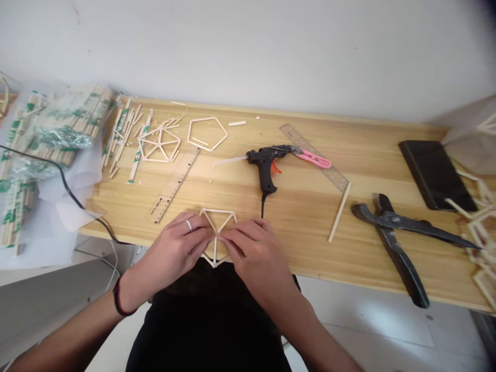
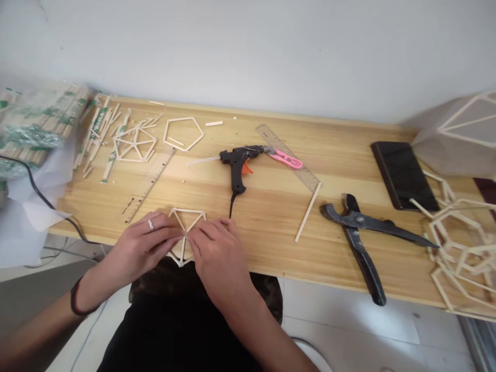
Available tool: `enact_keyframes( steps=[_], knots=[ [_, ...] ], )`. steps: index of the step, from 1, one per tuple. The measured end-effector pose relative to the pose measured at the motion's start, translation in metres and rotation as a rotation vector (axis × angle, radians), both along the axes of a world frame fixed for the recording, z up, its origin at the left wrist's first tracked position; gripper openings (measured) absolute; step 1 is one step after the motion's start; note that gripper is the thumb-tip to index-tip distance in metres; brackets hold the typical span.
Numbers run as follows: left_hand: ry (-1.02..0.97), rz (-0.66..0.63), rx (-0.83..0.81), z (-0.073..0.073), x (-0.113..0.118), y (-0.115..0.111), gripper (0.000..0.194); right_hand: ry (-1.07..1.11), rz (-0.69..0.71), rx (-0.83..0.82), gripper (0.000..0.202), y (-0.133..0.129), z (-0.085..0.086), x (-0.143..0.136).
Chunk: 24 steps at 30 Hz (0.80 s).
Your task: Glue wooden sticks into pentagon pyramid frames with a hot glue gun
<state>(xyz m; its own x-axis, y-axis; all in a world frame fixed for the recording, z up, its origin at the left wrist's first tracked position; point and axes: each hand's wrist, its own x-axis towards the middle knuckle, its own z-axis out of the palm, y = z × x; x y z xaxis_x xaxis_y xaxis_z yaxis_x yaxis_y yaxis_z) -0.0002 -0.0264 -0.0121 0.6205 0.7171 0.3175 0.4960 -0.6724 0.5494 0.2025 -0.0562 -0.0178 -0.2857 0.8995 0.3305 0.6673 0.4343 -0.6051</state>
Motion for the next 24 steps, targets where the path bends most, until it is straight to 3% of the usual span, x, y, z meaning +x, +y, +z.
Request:
enact_keyframes(
  steps=[15,24],
  knots=[
    [0.003,0.06,0.012,0.004,0.004,-0.002,0.011,0.009,-0.052,0.028,0.015,-0.003,-0.003,-0.001],
    [-0.054,-0.042,0.024,0.006,0.003,0.003,0.016,0.003,-0.101,0.013,0.017,-0.003,-0.003,-0.007]
  ],
)
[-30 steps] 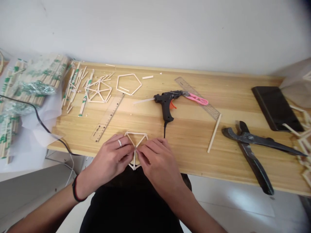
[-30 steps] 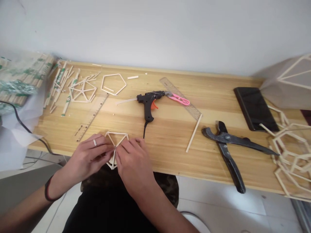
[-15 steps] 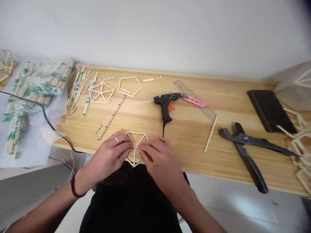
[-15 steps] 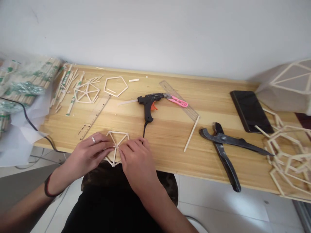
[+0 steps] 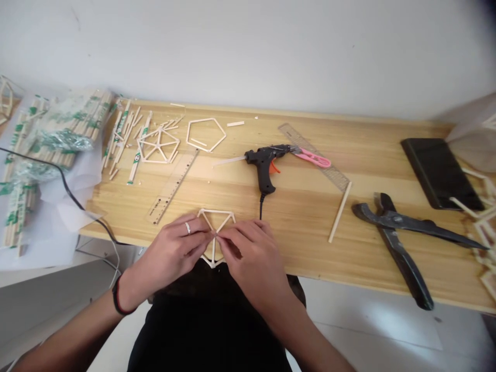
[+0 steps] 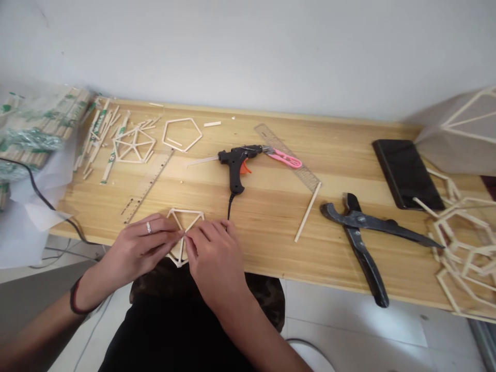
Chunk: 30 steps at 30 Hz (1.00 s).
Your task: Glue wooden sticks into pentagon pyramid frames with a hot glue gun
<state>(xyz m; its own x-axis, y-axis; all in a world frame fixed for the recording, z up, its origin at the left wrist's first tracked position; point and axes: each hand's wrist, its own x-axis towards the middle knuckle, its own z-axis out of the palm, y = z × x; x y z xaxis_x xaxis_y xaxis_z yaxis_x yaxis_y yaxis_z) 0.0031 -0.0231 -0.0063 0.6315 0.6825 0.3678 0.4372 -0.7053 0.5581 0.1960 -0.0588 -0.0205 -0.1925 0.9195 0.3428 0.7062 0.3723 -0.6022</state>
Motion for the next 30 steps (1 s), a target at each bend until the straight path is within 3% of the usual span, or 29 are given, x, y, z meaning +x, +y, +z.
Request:
enact_keyframes(
  steps=[6,16,25,30],
  knots=[
    [-0.01,-0.025,-0.031,-0.001,-0.001,0.0,0.016,-0.007,-0.011,-0.016,0.011,0.0,0.001,0.001],
    [-0.021,0.163,-0.015,-0.009,-0.005,-0.008,0.024,0.0,0.062,-0.023,0.014,0.001,0.007,0.006],
    [-0.037,0.123,-0.102,-0.014,-0.006,-0.007,0.029,-0.341,0.118,0.031,0.04,-0.027,0.008,0.005],
    [-0.024,0.125,-0.142,-0.013,-0.005,-0.006,0.026,-0.439,0.167,0.011,0.046,-0.03,0.013,0.005]
  ],
)
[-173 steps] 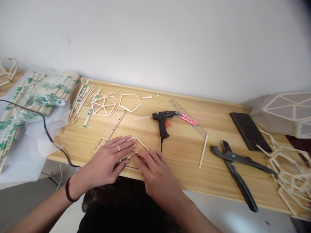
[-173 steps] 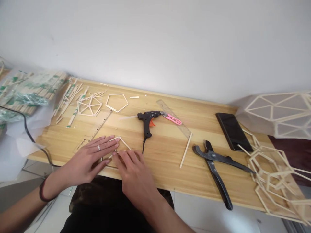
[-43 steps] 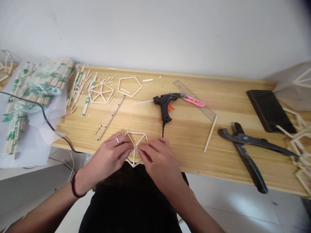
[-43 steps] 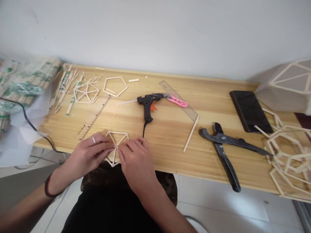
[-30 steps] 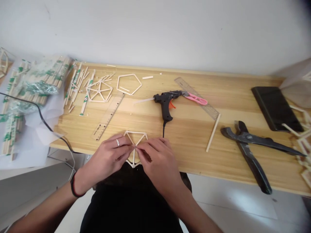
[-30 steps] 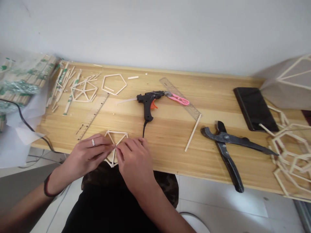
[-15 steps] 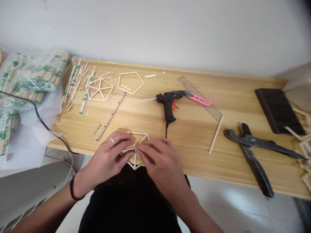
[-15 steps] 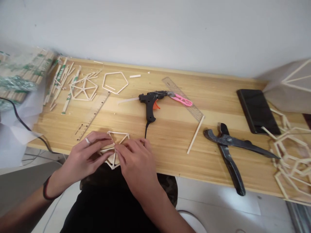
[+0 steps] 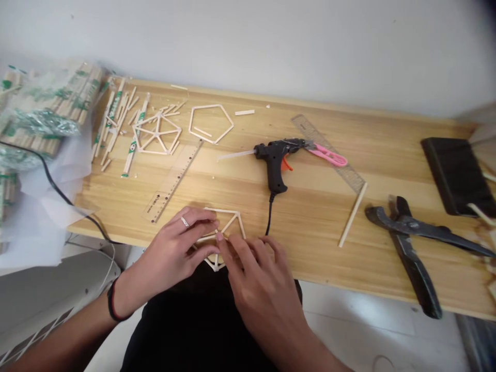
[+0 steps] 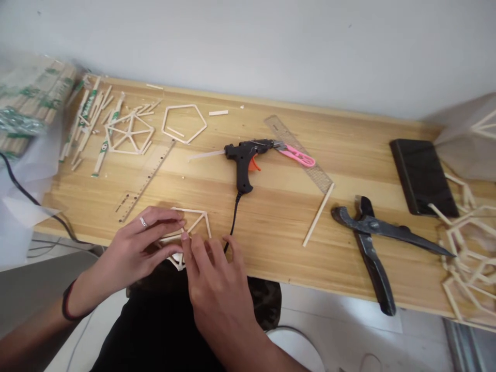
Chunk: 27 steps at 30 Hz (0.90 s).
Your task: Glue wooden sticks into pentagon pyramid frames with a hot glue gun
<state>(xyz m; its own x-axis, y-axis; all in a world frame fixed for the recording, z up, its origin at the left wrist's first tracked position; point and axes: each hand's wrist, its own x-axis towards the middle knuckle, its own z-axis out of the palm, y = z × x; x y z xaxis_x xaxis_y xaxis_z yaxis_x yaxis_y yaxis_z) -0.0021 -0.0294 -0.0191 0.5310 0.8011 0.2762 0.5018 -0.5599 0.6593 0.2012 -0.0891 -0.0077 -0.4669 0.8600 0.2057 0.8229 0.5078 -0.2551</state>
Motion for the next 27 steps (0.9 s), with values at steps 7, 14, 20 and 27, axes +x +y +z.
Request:
enact_keyframes(
  steps=[7,14,20,27],
  knots=[
    [-0.005,-0.014,-0.001,0.002,0.001,0.001,0.028,0.243,-0.156,0.025,0.032,0.023,0.008,0.034],
    [0.087,-0.01,0.108,0.006,-0.001,-0.004,0.05,0.276,-0.668,-0.025,0.055,0.082,-0.006,0.066],
    [0.272,-0.1,0.049,0.01,-0.007,-0.009,0.085,0.162,-0.663,-0.153,0.055,0.115,-0.011,0.054],
    [0.314,-0.12,0.039,0.012,-0.007,-0.007,0.086,0.121,-0.717,-0.341,0.037,0.139,0.009,0.054]
  ],
)
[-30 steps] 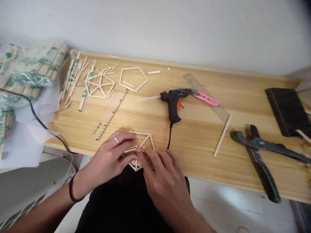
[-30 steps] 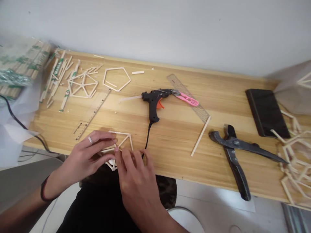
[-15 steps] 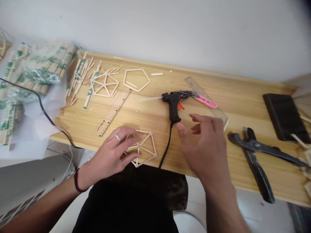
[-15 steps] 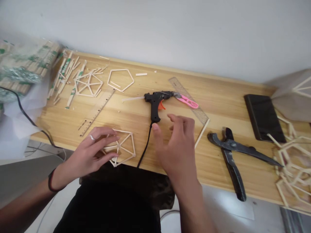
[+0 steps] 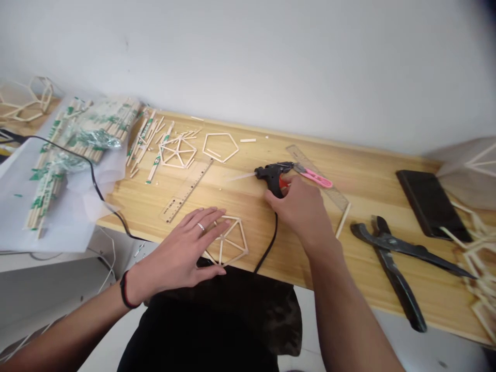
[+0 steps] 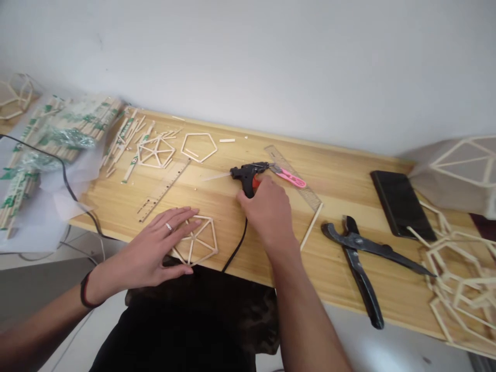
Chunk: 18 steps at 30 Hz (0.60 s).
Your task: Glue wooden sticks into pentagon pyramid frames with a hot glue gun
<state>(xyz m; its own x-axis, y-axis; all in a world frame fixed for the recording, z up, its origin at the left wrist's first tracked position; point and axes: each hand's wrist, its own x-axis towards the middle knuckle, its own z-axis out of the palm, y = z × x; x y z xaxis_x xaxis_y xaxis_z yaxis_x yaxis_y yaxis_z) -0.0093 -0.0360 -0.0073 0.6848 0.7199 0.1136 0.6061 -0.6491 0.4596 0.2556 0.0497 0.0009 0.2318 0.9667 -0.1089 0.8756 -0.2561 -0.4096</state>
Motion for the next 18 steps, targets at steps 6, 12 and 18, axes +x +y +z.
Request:
enact_keyframes(
  steps=[6,12,18],
  knots=[
    [0.003,-0.009,0.018,0.003,0.005,0.002,0.078,0.431,-0.14,-0.012,0.027,-0.019,0.011,0.023],
    [-0.07,0.053,0.059,0.003,-0.001,0.004,0.074,1.016,-0.006,0.059,0.023,-0.071,-0.003,0.03],
    [-0.14,0.093,0.032,0.014,0.012,0.011,0.076,1.086,-0.102,0.132,0.037,-0.116,-0.025,0.036]
  ],
)
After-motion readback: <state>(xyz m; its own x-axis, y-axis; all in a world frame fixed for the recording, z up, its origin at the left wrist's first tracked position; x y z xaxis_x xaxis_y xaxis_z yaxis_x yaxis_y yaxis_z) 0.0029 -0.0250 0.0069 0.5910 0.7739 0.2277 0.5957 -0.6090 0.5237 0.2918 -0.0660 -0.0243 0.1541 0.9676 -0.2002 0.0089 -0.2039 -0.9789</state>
